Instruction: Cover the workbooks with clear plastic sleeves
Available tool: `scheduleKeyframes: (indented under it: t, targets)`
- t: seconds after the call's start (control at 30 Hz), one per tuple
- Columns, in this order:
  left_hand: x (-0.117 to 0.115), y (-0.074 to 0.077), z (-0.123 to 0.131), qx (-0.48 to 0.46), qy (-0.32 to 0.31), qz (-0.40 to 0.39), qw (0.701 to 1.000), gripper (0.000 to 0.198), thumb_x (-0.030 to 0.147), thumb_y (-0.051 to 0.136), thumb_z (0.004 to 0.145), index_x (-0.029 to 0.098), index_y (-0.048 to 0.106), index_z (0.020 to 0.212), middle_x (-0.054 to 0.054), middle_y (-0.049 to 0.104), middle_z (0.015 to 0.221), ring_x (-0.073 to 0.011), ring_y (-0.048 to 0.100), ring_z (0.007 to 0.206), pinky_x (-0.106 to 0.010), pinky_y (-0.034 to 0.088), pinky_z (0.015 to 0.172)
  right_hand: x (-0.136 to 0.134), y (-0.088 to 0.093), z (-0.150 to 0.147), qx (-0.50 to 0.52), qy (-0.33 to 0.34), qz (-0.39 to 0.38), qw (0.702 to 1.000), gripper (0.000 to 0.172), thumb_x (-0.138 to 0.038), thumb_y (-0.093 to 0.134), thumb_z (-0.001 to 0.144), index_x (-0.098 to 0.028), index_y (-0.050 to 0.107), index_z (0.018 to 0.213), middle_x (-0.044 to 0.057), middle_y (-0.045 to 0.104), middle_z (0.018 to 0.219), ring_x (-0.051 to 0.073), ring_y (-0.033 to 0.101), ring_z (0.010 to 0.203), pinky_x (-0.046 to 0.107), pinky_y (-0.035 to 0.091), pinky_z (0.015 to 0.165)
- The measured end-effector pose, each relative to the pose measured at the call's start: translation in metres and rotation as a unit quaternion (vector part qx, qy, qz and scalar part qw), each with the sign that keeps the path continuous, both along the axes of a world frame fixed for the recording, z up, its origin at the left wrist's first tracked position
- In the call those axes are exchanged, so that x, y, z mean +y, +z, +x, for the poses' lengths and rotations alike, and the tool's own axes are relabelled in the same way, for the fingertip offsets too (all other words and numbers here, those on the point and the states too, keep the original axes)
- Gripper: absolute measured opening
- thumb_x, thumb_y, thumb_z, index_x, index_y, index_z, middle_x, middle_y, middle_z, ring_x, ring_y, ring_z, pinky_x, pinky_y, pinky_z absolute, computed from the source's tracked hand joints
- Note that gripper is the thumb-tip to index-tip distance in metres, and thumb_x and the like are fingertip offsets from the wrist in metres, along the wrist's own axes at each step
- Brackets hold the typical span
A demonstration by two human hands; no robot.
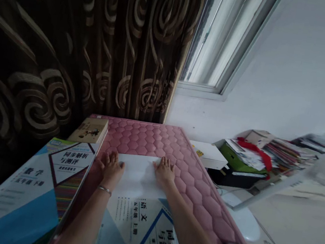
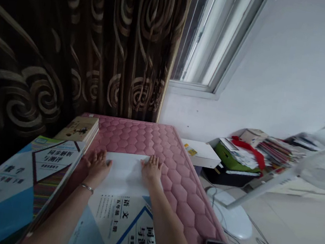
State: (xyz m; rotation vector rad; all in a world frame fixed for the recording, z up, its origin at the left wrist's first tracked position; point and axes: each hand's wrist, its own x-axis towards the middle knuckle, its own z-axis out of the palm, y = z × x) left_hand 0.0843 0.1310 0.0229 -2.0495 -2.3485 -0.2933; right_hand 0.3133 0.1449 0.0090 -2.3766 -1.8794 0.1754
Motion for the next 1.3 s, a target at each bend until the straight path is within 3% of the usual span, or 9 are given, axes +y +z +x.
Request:
scheduleKeyframes:
  t: [0.13, 0.3, 0.47, 0.6, 0.7, 0.8, 0.97, 1.1, 1.3]
  targets:
    - [-0.01, 0.0, 0.004, 0.024, 0.002, 0.021, 0.999, 0.055, 0.031, 0.033, 0.095, 0.014, 0.039, 0.147, -0.012, 0.036, 0.155, -0.0357, 0.018, 0.147, -0.071, 0.005, 0.112, 0.0, 0.002, -0.004, -0.011, -0.015, -0.011, 1.0, 0.071, -0.049, 0.017, 0.1, -0.001, 0.021, 0.152, 0.02, 0.019, 0.159, 0.027, 0.015, 0.148, 0.049, 0.013, 0.118]
    - [-0.049, -0.004, -0.003, 0.023, -0.007, -0.007, 1.0, 0.052, 0.029, 0.037, 0.093, 0.015, 0.046, 0.143, -0.013, 0.036, 0.155, -0.0362, 0.026, 0.144, -0.07, 0.017, 0.111, 0.001, 0.01, -0.005, -0.011, -0.019, -0.032, 0.999, 0.069, -0.046, 0.02, 0.1, -0.001, 0.022, 0.152, 0.022, 0.021, 0.158, 0.03, 0.014, 0.148, 0.055, 0.015, 0.116]
    - [-0.075, -0.002, -0.016, -0.01, -0.017, -0.003, 1.0, 0.053, 0.036, 0.035, 0.094, 0.025, 0.043, 0.145, -0.007, 0.035, 0.156, -0.0343, 0.027, 0.144, -0.068, 0.025, 0.109, -0.006, 0.027, -0.035, -0.034, 0.009, 0.017, 0.999, 0.055, -0.035, 0.037, 0.097, -0.004, 0.045, 0.141, 0.025, 0.037, 0.149, 0.039, 0.022, 0.143, 0.061, 0.024, 0.109]
    - [-0.074, -0.007, -0.017, -0.016, -0.02, 0.018, 1.0, 0.052, 0.035, 0.036, 0.094, 0.023, 0.045, 0.145, -0.008, 0.037, 0.155, -0.0345, 0.028, 0.144, -0.068, 0.022, 0.111, -0.018, 0.03, -0.092, -0.022, 0.098, 0.052, 0.994, 0.057, -0.054, 0.044, 0.093, -0.01, 0.058, 0.126, 0.023, 0.051, 0.136, 0.034, 0.046, 0.125, 0.046, 0.039, 0.1]
    - [-0.072, -0.014, -0.017, -0.017, -0.026, 0.03, 0.999, 0.05, 0.033, 0.037, 0.095, 0.022, 0.049, 0.142, -0.01, 0.042, 0.152, -0.0347, 0.029, 0.143, -0.067, 0.022, 0.111, -0.015, 0.025, -0.134, 0.035, 0.132, 0.073, 0.988, 0.063, -0.064, 0.049, 0.087, -0.011, 0.062, 0.118, 0.023, 0.058, 0.125, 0.034, 0.052, 0.117, 0.043, 0.043, 0.093]
    - [-0.073, -0.017, -0.019, -0.015, -0.026, 0.046, 0.998, 0.049, 0.033, 0.038, 0.095, 0.023, 0.049, 0.141, -0.011, 0.046, 0.149, -0.0344, 0.031, 0.142, -0.066, 0.023, 0.111, 0.004, 0.022, -0.158, 0.07, 0.126, 0.049, 0.988, 0.063, -0.063, 0.06, 0.08, -0.012, 0.063, 0.118, 0.022, 0.061, 0.122, 0.033, 0.054, 0.118, 0.042, 0.044, 0.092]
    - [-0.077, -0.01, -0.017, -0.022, -0.033, 0.08, 0.996, 0.048, 0.033, 0.041, 0.093, 0.022, 0.054, 0.138, -0.012, 0.052, 0.144, -0.0366, 0.035, 0.139, -0.067, 0.026, 0.109, 0.049, 0.025, -0.166, 0.061, 0.108, -0.001, 0.992, 0.054, -0.054, 0.069, 0.076, -0.015, 0.069, 0.113, 0.017, 0.066, 0.119, 0.031, 0.057, 0.116, 0.039, 0.044, 0.093]
    - [-0.081, -0.007, -0.014, -0.024, -0.034, 0.111, 0.993, 0.046, 0.032, 0.042, 0.093, 0.02, 0.057, 0.134, -0.014, 0.055, 0.141, -0.0349, 0.044, 0.132, -0.06, 0.033, 0.107, 0.071, 0.03, -0.172, 0.057, 0.088, -0.004, 0.994, 0.048, -0.049, 0.068, 0.079, -0.015, 0.069, 0.112, 0.019, 0.067, 0.116, 0.031, 0.059, 0.115, 0.041, 0.043, 0.093]
    - [-0.079, -0.011, -0.016, -0.048, -0.031, 0.104, 0.993, 0.048, 0.034, 0.045, 0.092, 0.023, 0.054, 0.137, -0.012, 0.054, 0.142, -0.0342, 0.042, 0.134, -0.063, 0.023, 0.112, 0.049, 0.029, -0.174, 0.049, 0.127, -0.003, 0.991, 0.051, -0.047, 0.07, 0.077, -0.014, 0.067, 0.116, 0.018, 0.065, 0.121, 0.031, 0.057, 0.118, 0.04, 0.041, 0.096]
